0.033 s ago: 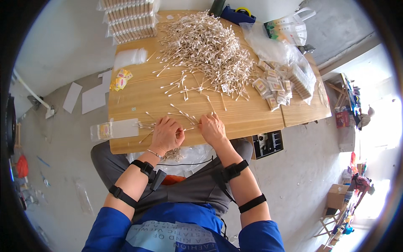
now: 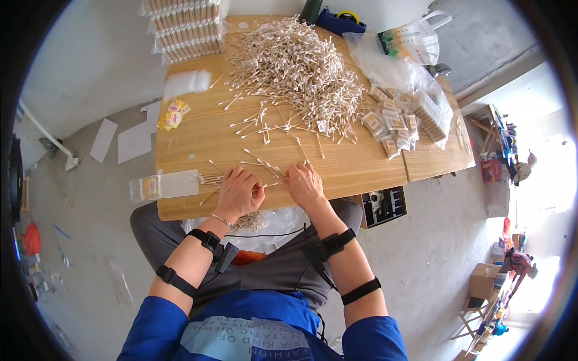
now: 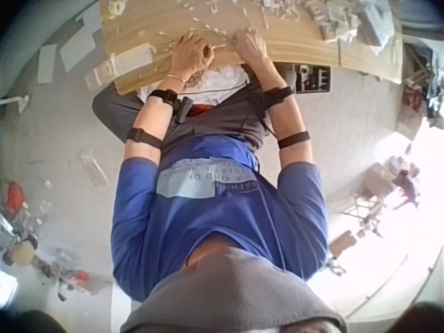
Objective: Sorting and counting cotton swabs in a workshop environment
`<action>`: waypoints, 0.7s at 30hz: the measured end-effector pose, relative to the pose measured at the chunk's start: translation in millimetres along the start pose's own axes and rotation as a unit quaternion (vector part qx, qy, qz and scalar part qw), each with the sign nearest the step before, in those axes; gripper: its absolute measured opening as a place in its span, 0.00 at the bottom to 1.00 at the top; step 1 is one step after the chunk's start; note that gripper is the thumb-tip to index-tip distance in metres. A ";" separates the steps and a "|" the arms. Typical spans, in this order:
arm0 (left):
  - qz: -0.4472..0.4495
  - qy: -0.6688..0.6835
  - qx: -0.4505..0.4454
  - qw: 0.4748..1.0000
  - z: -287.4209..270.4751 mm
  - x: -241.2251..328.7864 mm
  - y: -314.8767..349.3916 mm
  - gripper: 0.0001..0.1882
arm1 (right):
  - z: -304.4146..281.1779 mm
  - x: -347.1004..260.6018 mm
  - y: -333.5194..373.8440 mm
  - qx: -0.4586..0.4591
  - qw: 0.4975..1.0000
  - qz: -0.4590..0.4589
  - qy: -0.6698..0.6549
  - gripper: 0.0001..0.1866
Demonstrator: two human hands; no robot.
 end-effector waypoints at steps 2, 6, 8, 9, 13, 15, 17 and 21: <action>0.004 0.003 0.005 1.000 -1.2 0.4 0.8 0.04 | 5.9 5.3 1.5 -0.008 1.000 0.008 0.004 0.08; 0.010 -0.001 0.023 1.000 0.0 1.5 -0.5 0.05 | -15.1 15.2 -16.3 0.110 0.993 -0.011 -0.028 0.07; 0.009 -0.008 0.029 0.999 0.6 -0.2 0.5 0.06 | -26.7 14.7 -23.5 0.160 0.983 0.000 -0.090 0.07; 0.010 -0.016 0.029 0.999 0.9 -1.6 1.0 0.07 | -30.3 12.6 -25.5 0.172 0.973 0.011 -0.151 0.08; 0.029 -0.032 0.017 0.999 2.7 -1.7 3.3 0.07 | -31.5 -0.1 -21.4 0.168 0.957 0.017 -0.237 0.12; 0.034 -0.036 0.013 0.999 4.3 0.2 2.5 0.07 | -28.7 2.0 -21.4 0.167 0.947 0.051 -0.270 0.11; 0.041 -0.038 0.009 0.998 5.5 2.6 1.4 0.06 | -25.8 5.4 -17.5 0.166 0.935 0.085 -0.300 0.11; 0.035 -0.056 0.007 0.998 3.6 -1.9 4.3 0.06 | -16.0 -18.9 11.1 0.044 0.953 0.049 -0.297 0.07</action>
Point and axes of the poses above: each hand's wrist, its own y-axis away from the middle knuckle, its own z-axis out of the palm, x = y × z, the point moved 6 cm from there along -y, towards the middle knuckle, and after that the axes turned 14 degrees about x, right-handed, at the moved point
